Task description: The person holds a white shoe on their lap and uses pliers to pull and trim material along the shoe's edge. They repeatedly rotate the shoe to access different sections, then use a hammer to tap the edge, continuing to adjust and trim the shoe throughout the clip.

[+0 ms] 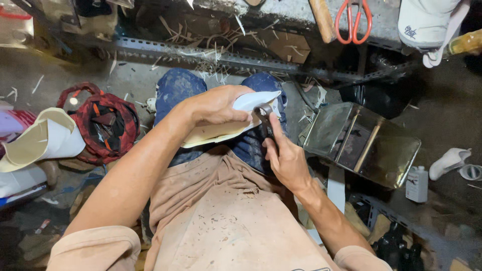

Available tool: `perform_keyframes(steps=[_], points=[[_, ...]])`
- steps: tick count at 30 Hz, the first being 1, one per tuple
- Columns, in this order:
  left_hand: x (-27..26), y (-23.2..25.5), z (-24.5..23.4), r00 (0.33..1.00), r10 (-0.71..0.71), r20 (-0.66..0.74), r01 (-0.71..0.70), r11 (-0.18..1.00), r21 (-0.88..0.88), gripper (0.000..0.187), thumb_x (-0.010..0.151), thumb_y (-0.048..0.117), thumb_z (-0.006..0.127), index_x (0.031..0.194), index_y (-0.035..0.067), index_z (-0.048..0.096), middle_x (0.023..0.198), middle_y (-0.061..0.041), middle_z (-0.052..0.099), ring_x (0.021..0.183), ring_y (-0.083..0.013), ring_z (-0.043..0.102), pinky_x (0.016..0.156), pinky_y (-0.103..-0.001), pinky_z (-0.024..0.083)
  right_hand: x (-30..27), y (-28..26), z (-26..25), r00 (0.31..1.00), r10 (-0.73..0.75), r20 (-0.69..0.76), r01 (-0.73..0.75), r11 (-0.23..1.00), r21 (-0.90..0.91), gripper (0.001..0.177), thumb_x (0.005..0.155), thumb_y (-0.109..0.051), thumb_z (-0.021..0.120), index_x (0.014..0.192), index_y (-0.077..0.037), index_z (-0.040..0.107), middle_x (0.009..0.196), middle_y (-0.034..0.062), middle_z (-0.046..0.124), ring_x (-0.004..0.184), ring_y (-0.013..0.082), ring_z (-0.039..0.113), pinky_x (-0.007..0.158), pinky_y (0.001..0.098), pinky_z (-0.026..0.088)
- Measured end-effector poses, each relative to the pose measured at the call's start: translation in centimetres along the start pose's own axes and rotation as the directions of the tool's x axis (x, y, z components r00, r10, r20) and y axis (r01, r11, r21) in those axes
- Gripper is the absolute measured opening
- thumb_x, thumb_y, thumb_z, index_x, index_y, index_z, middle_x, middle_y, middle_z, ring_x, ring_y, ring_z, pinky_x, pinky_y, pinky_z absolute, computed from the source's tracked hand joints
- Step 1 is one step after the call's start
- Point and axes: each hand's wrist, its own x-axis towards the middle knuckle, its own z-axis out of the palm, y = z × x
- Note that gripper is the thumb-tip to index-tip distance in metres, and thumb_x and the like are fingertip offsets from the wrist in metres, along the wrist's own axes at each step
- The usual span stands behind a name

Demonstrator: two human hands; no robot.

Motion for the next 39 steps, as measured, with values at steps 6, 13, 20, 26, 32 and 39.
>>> perform_keyframes(steps=[6, 13, 20, 26, 32, 39], points=[[-0.3, 0.8, 0.1, 0.999, -0.032, -0.006, 0.032, 0.999, 0.019, 0.071, 0.075, 0.041, 0.079, 0.14, 0.021, 0.059, 0.122, -0.021, 0.069, 0.119, -0.0441, 0.064, 0.098, -0.056, 0.052, -0.7, 2.1, 1.3, 0.995, -0.104, 0.01, 0.104, 0.99, -0.098, 0.061, 0.096, -0.007, 0.06, 0.154, -0.006, 0.045, 0.09, 0.0125, 0.078, 0.065, 0.0297, 0.074, 0.05, 0.0416, 0.057], [-0.9, 1.1, 1.1, 0.995, -0.053, -0.087, 0.059, 0.996, 0.067, 0.067, 0.069, 0.046, 0.079, 0.13, 0.022, 0.065, 0.113, -0.019, 0.073, 0.111, -0.0404, 0.068, 0.097, -0.055, 0.053, -0.6, 0.0, 0.2, 0.999, -0.029, 0.027, 0.034, 0.982, -0.186, 0.062, 0.097, -0.007, 0.059, 0.157, -0.008, 0.042, 0.109, 0.0182, 0.076, 0.081, 0.0403, 0.073, 0.06, 0.051, 0.057], [-8.2, 2.4, 11.5, 0.572, 0.546, -0.612, -0.288, 0.833, 0.473, 0.075, 0.077, 0.032, 0.08, 0.141, 0.002, 0.055, 0.123, -0.019, 0.062, 0.117, -0.038, 0.06, 0.111, -0.056, 0.043, -3.1, 3.7, -1.7, 0.734, 0.674, -0.083, -0.668, 0.738, 0.093, 0.016, 0.098, -0.036, 0.066, 0.106, -0.026, 0.075, 0.062, -0.0018, 0.072, 0.066, 0.0189, 0.072, 0.067, 0.0329, 0.054], [-14.8, 0.6, 13.8, 0.523, 0.52, -0.676, -0.531, 0.819, 0.219, 0.036, 0.094, 0.019, 0.064, 0.123, -0.001, 0.067, 0.119, -0.022, 0.07, 0.108, -0.0351, 0.072, 0.096, -0.044, 0.06, -4.1, 5.5, -0.2, 0.666, 0.745, -0.034, -0.681, 0.626, 0.381, 0.022, 0.1, -0.022, 0.061, 0.112, -0.009, 0.073, 0.081, 0.0067, 0.075, 0.071, 0.0134, 0.072, 0.066, 0.0276, 0.059], [-17.8, -4.0, 12.9, 0.508, 0.447, -0.736, -0.053, 0.869, 0.492, 0.06, 0.09, 0.038, 0.074, 0.132, 0.001, 0.054, 0.125, -0.018, 0.062, 0.113, -0.0367, 0.061, 0.1, -0.047, 0.05, -1.7, 3.7, -0.6, 0.709, 0.704, -0.04, -0.662, 0.684, 0.306, 0.026, 0.1, -0.031, 0.056, 0.109, -0.011, 0.07, 0.092, -0.0001, 0.077, 0.082, 0.0102, 0.073, 0.079, 0.0268, 0.054], [-18.5, -2.2, 7.6, 0.551, 0.312, -0.774, -0.229, 0.948, 0.219, 0.072, 0.078, 0.034, 0.086, 0.133, 0.0, 0.054, 0.128, -0.016, 0.064, 0.122, -0.0314, 0.062, 0.111, -0.041, 0.046, -2.4, 2.1, -1.9, 0.74, 0.672, -0.036, -0.644, 0.722, 0.251, 0.021, 0.093, -0.032, 0.068, 0.106, -0.016, 0.071, 0.086, -0.0077, 0.066, 0.077, 0.007, 0.054, 0.077, 0.0262, 0.046]])
